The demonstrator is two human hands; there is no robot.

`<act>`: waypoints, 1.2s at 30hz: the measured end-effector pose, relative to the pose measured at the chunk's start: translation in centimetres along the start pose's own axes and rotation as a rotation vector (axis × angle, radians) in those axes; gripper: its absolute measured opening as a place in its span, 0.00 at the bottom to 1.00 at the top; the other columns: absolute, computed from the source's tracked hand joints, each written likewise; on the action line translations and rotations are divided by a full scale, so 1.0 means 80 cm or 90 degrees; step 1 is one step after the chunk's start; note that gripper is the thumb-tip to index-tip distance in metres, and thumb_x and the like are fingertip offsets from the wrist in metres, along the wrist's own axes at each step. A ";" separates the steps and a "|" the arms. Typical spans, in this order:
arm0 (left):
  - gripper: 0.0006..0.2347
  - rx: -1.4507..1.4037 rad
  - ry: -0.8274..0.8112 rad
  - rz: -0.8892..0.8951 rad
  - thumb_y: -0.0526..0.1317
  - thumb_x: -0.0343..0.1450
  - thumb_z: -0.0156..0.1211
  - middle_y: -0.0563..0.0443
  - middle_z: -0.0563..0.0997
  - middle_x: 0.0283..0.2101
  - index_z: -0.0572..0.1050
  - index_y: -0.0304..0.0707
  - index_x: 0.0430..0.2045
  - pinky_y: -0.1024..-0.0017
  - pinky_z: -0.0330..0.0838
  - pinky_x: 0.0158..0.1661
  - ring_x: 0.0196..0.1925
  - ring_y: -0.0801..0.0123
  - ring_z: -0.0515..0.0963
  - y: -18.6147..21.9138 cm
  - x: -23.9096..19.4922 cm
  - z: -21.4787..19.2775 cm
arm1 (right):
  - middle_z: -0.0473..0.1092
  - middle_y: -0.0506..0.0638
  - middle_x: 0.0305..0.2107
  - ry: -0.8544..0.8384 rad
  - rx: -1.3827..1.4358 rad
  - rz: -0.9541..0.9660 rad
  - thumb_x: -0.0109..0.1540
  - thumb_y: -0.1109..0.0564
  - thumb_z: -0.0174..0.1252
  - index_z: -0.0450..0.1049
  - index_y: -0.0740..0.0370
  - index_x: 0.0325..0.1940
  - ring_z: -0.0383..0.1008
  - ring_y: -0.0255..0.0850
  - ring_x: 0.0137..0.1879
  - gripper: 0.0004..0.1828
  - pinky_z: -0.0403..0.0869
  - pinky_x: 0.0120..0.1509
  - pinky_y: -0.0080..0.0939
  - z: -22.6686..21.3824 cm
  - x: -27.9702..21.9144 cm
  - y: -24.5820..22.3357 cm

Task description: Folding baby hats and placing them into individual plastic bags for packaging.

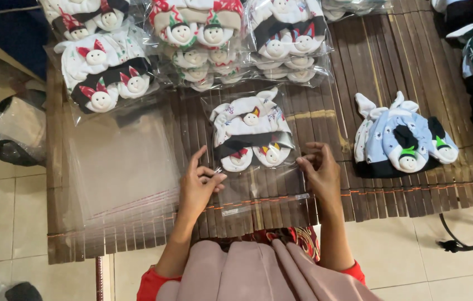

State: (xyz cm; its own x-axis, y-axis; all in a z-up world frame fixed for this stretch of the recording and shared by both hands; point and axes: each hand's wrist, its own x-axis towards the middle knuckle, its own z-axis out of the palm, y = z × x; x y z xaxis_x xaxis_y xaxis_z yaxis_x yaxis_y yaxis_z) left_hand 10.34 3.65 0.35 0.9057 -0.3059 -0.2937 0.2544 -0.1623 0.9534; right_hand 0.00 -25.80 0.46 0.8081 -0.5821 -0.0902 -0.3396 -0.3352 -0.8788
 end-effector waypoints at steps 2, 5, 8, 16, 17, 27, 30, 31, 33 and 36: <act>0.38 -0.004 -0.003 -0.007 0.30 0.66 0.69 0.36 0.81 0.32 0.54 0.41 0.72 0.71 0.85 0.28 0.25 0.58 0.85 0.000 0.001 -0.003 | 0.79 0.57 0.33 -0.014 -0.004 0.019 0.61 0.59 0.66 0.70 0.56 0.61 0.80 0.50 0.35 0.24 0.76 0.44 0.48 -0.005 -0.005 -0.017; 0.44 -0.015 -0.034 -0.019 0.30 0.63 0.73 0.33 0.82 0.33 0.49 0.41 0.73 0.68 0.86 0.30 0.26 0.56 0.85 0.001 0.008 -0.008 | 0.80 0.58 0.34 -0.063 -0.022 0.031 0.59 0.57 0.68 0.69 0.54 0.64 0.81 0.54 0.38 0.29 0.76 0.45 0.52 -0.012 0.001 -0.022; 0.47 0.002 -0.086 -0.018 0.28 0.60 0.75 0.33 0.84 0.34 0.48 0.41 0.74 0.73 0.82 0.27 0.26 0.59 0.85 -0.009 0.017 -0.016 | 0.80 0.57 0.33 -0.135 0.007 0.013 0.55 0.60 0.71 0.69 0.55 0.66 0.81 0.51 0.38 0.35 0.76 0.46 0.48 -0.015 0.016 -0.007; 0.40 -0.060 -0.061 -0.015 0.27 0.58 0.75 0.36 0.87 0.32 0.64 0.44 0.67 0.83 0.73 0.14 0.16 0.63 0.83 0.030 0.016 -0.029 | 0.79 0.52 0.26 -0.133 0.278 -0.002 0.48 0.70 0.74 0.73 0.62 0.62 0.74 0.31 0.27 0.38 0.74 0.34 0.25 -0.025 0.022 -0.012; 0.38 -0.092 -0.045 -0.012 0.25 0.59 0.74 0.34 0.86 0.33 0.65 0.44 0.67 0.81 0.76 0.15 0.17 0.60 0.84 0.037 0.014 -0.030 | 0.79 0.53 0.26 -0.119 0.302 0.007 0.49 0.69 0.73 0.73 0.61 0.62 0.75 0.33 0.25 0.37 0.74 0.30 0.26 -0.026 0.019 -0.019; 0.12 -0.011 0.126 0.321 0.27 0.58 0.79 0.44 0.88 0.32 0.86 0.37 0.32 0.72 0.82 0.44 0.41 0.64 0.88 0.055 0.012 -0.011 | 0.78 0.58 0.29 0.014 0.286 -0.230 0.54 0.73 0.71 0.80 0.69 0.45 0.82 0.43 0.37 0.17 0.81 0.48 0.41 -0.023 0.022 -0.041; 0.11 0.113 0.149 0.435 0.31 0.55 0.83 0.49 0.89 0.31 0.87 0.44 0.25 0.72 0.83 0.42 0.40 0.63 0.89 0.034 0.010 -0.011 | 0.80 0.58 0.31 0.014 0.280 -0.190 0.53 0.72 0.71 0.81 0.68 0.40 0.83 0.43 0.38 0.13 0.81 0.48 0.42 -0.010 0.007 -0.010; 0.11 0.112 0.151 0.436 0.31 0.55 0.83 0.49 0.89 0.31 0.87 0.44 0.25 0.72 0.83 0.42 0.40 0.63 0.89 0.029 0.004 -0.010 | 0.80 0.58 0.31 0.013 0.280 -0.192 0.53 0.72 0.71 0.81 0.68 0.40 0.83 0.43 0.38 0.13 0.81 0.48 0.42 -0.004 0.004 0.004; 0.08 0.039 0.097 0.262 0.31 0.59 0.79 0.43 0.89 0.33 0.88 0.38 0.28 0.70 0.83 0.42 0.42 0.61 0.88 0.017 -0.008 -0.007 | 0.78 0.57 0.28 0.000 0.229 -0.081 0.58 0.65 0.70 0.80 0.65 0.47 0.78 0.40 0.34 0.14 0.79 0.42 0.42 0.005 -0.004 0.035; 0.07 0.062 0.078 0.133 0.33 0.62 0.77 0.44 0.89 0.33 0.88 0.39 0.32 0.72 0.84 0.38 0.39 0.64 0.88 -0.003 -0.014 -0.009 | 0.78 0.61 0.33 0.005 0.204 -0.071 0.62 0.65 0.64 0.75 0.62 0.61 0.79 0.45 0.38 0.22 0.79 0.47 0.47 0.006 -0.017 0.012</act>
State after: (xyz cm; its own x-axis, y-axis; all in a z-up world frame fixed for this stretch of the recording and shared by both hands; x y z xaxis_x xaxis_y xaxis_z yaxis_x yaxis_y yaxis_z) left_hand 9.50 4.72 0.53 0.9711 -0.2268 -0.0746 0.0288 -0.1992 0.9795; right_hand -1.20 -24.98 -0.52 0.8274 -0.5613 0.0174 -0.0799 -0.1484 -0.9857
